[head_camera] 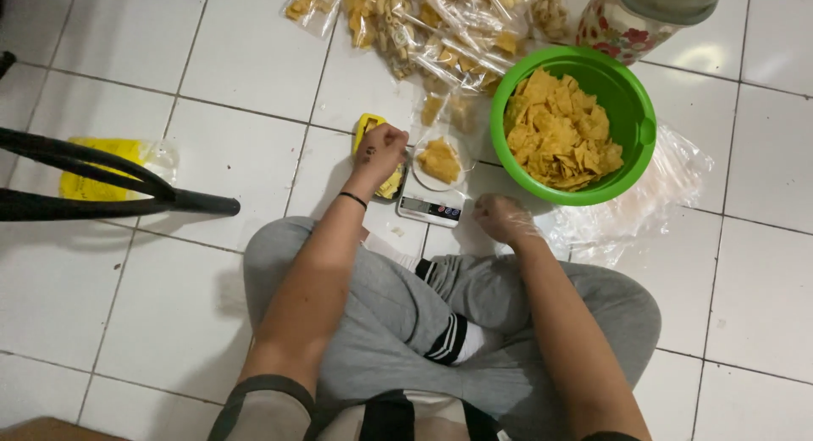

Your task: Manually packing chips from a large bowl into individual small plastic bags while sitting on the floor.

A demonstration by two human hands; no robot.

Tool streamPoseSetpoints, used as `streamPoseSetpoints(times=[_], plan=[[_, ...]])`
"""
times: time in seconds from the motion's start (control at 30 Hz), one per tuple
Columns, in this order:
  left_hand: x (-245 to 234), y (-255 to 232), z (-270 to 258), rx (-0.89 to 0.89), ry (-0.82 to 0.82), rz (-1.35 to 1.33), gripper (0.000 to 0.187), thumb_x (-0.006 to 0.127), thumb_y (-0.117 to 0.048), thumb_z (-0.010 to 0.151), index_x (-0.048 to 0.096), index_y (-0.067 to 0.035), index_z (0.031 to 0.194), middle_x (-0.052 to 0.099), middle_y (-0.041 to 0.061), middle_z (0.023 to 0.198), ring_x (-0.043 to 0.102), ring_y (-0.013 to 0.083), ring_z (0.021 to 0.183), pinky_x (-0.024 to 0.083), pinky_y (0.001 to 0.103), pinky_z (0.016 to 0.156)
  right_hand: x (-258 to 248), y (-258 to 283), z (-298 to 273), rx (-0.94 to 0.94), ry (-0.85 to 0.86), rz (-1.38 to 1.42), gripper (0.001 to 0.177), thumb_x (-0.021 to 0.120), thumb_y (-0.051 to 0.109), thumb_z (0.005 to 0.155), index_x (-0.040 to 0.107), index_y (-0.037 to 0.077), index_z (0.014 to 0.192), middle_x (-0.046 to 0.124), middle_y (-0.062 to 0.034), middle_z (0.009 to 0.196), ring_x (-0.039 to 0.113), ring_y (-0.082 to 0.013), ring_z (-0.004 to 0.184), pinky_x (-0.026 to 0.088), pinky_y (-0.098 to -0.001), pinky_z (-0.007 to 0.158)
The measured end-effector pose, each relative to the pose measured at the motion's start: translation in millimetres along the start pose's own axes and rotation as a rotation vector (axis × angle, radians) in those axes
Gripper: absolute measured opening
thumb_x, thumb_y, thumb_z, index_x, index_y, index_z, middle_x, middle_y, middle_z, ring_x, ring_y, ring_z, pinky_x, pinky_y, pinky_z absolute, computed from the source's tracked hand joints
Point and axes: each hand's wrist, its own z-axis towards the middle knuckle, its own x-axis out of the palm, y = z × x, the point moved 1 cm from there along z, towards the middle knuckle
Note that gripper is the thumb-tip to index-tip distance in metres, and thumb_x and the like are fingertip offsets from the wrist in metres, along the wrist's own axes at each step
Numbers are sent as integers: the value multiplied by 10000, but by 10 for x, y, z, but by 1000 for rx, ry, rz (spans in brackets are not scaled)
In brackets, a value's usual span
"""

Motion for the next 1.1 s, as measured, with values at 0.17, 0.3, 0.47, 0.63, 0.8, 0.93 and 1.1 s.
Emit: streamPoseSetpoints(times=[0.17,0.3,0.47,0.63,0.8,0.93,1.1], plan=[[20,-123,-116,10,13,168,231,664,-363,952,741,-153,1008,696,25,841,725,223,824,533,365,744,-192,268,-143,-11,95,37,406,631,159,876,709,132,1274,761,-173,1145,698,-383,1144,548,-543,972],[-46,-357,-246,31,53,116,242,617,-314,981,719,-95,998,674,58,818,711,255,826,536,384,777,-156,193,-60,-10,120,60,398,651,164,877,715,133,1269,763,-159,1137,702,-368,1142,558,-531,958],[-107,-529,-375,53,119,270,272,582,-235,959,670,-64,766,640,107,680,691,295,736,535,399,733,66,-104,168,40,12,137,465,610,244,894,653,194,1354,725,-114,1240,668,-330,1202,538,-508,1018],[121,-679,-706,71,605,527,325,599,-285,921,739,-9,822,738,230,858,714,411,921,546,469,831,-152,113,265,176,-43,436,740,605,618,911,465,214,1515,525,-122,1523,485,-357,1402,354,-528,1203],[310,-521,-761,96,920,747,381,643,-401,891,757,-98,1092,731,202,1169,655,403,1182,527,477,1009,-647,802,153,285,129,902,884,426,649,970,239,118,1652,213,-79,1726,153,-302,1591,106,-441,1315],[290,-515,-739,46,941,748,487,589,-352,912,659,-38,1278,656,231,1297,633,386,1200,524,472,1005,278,292,933,269,-414,877,806,789,614,824,567,155,1448,656,-157,1329,581,-318,1315,445,-484,1129],[400,-229,-473,23,851,510,283,514,-269,971,643,-39,868,667,153,734,635,187,598,544,297,553,170,653,686,117,-623,950,288,752,370,871,777,197,1099,773,-50,992,735,-216,1011,560,-374,890]])
